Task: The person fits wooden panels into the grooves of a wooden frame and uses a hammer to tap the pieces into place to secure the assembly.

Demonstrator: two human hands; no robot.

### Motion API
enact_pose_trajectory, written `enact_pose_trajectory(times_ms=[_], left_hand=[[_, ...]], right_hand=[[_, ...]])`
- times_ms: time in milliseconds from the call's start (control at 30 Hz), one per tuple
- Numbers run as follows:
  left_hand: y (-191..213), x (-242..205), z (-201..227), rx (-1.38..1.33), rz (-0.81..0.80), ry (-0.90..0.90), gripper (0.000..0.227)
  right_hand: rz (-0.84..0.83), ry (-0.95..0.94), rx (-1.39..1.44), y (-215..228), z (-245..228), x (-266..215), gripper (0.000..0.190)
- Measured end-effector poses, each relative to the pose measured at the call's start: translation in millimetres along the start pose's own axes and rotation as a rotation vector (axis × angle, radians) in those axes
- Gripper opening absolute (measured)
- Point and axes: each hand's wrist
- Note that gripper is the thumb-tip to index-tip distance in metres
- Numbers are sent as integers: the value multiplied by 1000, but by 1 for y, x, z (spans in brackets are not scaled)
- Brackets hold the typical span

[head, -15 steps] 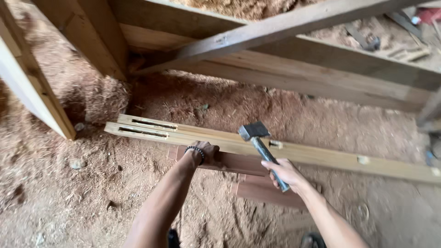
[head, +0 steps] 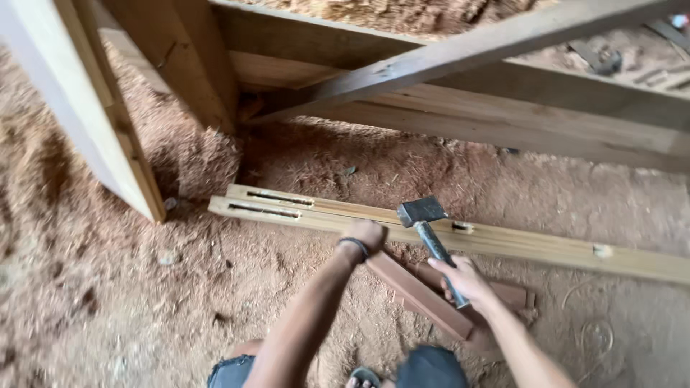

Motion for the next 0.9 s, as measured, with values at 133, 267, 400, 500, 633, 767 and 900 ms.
enact_pose_trajectory(times_ms=[133, 267, 400, 500, 633, 767, 900], left_hand=[[63, -57, -60, -127, 467, 290, 21], [176, -156, -104, 317, 1235, 275, 19], [274, -227, -172, 503, 1299, 419, 71], [330, -257, -200, 551, 1194, 195, 71], [382, -264, -215, 779, 1027, 33, 67], [453, -260, -240, 713, 1074, -310, 67], [486, -248, -255, 743, 951, -474, 29]], right_hand=[[-106, 87, -27, -28, -3, 22, 36], [-353, 67, 8, -78, -31, 44, 23], [-512, 132, -162, -145, -92, 1, 26], [-624, 176, -105, -205, -123, -3, 46], [-536, 146, 50, -274, -149, -56, 40], [-618, 250, 114, -325, -173, -67, 47], [-592, 277, 270, -362, -180, -99, 54]])
Point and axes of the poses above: each hand's wrist, its own x-axis towards the middle knuckle, its own y-axis out of the back of the hand, z = x × y, and after that the axes turned 14 degrees about -y, right-handed
